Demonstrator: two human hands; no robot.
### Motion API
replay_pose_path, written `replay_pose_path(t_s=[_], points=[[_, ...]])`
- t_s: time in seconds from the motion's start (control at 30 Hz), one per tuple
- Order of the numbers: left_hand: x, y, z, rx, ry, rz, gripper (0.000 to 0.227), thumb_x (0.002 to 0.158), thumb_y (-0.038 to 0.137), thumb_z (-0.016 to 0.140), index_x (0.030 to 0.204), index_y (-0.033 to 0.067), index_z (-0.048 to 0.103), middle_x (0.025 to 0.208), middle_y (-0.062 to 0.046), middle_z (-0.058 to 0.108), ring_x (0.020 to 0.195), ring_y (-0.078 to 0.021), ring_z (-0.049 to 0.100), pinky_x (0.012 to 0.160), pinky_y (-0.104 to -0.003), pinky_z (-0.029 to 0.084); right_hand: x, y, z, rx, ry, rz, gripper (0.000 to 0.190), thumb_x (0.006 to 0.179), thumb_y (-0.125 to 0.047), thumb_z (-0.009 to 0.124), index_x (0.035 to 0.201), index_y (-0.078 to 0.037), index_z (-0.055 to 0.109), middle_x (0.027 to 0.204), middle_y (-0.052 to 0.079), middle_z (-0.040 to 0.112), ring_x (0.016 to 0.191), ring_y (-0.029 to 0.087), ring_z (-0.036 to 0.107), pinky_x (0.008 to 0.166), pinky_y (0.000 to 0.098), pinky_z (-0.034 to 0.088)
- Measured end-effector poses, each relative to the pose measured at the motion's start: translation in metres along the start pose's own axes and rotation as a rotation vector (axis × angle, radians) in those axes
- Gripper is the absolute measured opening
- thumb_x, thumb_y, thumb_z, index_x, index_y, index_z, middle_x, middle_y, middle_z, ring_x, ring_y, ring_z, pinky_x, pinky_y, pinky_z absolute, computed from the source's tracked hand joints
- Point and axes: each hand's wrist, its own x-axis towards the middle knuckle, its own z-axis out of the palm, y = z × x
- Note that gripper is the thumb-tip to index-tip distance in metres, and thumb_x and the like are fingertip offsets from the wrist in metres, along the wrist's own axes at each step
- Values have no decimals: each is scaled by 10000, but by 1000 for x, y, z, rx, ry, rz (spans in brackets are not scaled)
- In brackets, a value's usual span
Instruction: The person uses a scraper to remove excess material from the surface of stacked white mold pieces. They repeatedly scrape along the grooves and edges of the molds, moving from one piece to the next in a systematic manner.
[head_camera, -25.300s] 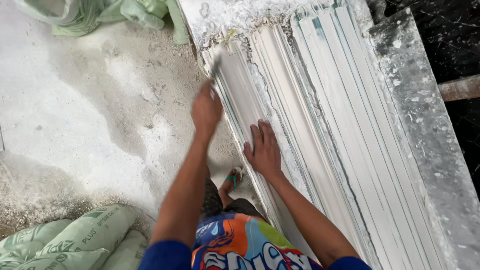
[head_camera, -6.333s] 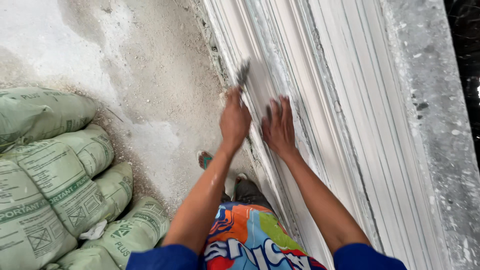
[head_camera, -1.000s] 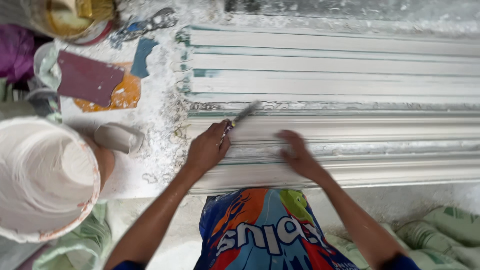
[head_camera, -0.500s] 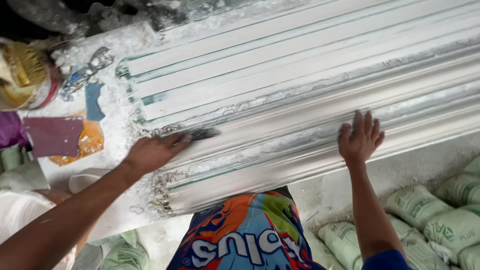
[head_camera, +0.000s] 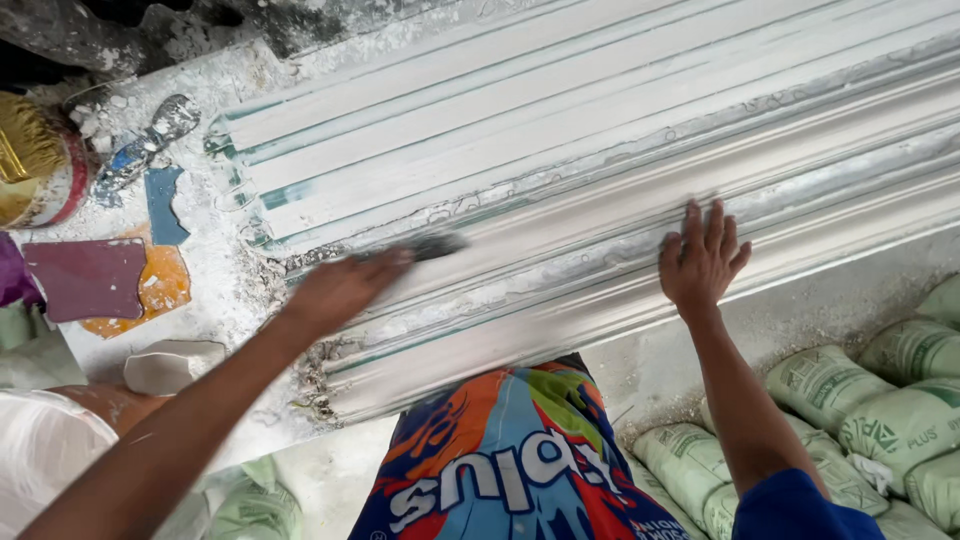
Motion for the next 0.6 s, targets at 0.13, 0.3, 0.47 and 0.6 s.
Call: replay_pose_path(t_s=[0.13, 0.3, 0.47, 0.6], points=[[-30, -27, 31, 400, 235, 52, 603, 890, 56, 620, 1476, 145, 507, 1511, -64, 563, 878, -312, 754, 530, -368, 675, 6, -5, -3, -10, -29, -16, 605, 1066, -475, 368, 1586, -188, 483, 1629, 183, 424, 1467, 467, 336, 1070, 745, 116], [195, 48, 40, 117, 690, 341, 353, 990, 28, 590, 1327, 120, 634, 1286, -65, 685, 722, -267, 730, 501, -393, 610, 4, 2, 2, -38, -27, -15, 575, 1048, -468, 401, 1565, -231, 487, 1630, 110, 438, 1456, 411, 383, 1062, 738, 129], [357, 167, 1, -106, 640, 203, 249, 940, 92, 507, 1144, 19, 630, 1040, -218, 728, 580, -355, 719, 476, -538, 543, 4, 7, 3, -109, 6, -5, 560, 1016, -418, 469, 1557, -274, 497, 1624, 57, 454, 1443, 351, 419, 1090, 687, 161], [257, 115, -17, -192, 367, 111, 303, 963, 93, 541, 1247, 43, 634, 1108, -171, 739, 794, -408, 762, 655, -553, 602, 3, 4, 6, -81, 26, -21, 530, 1011, -403, 497, 1532, -309, 525, 1625, 10, 451, 1436, 306, 425, 1083, 663, 152]])
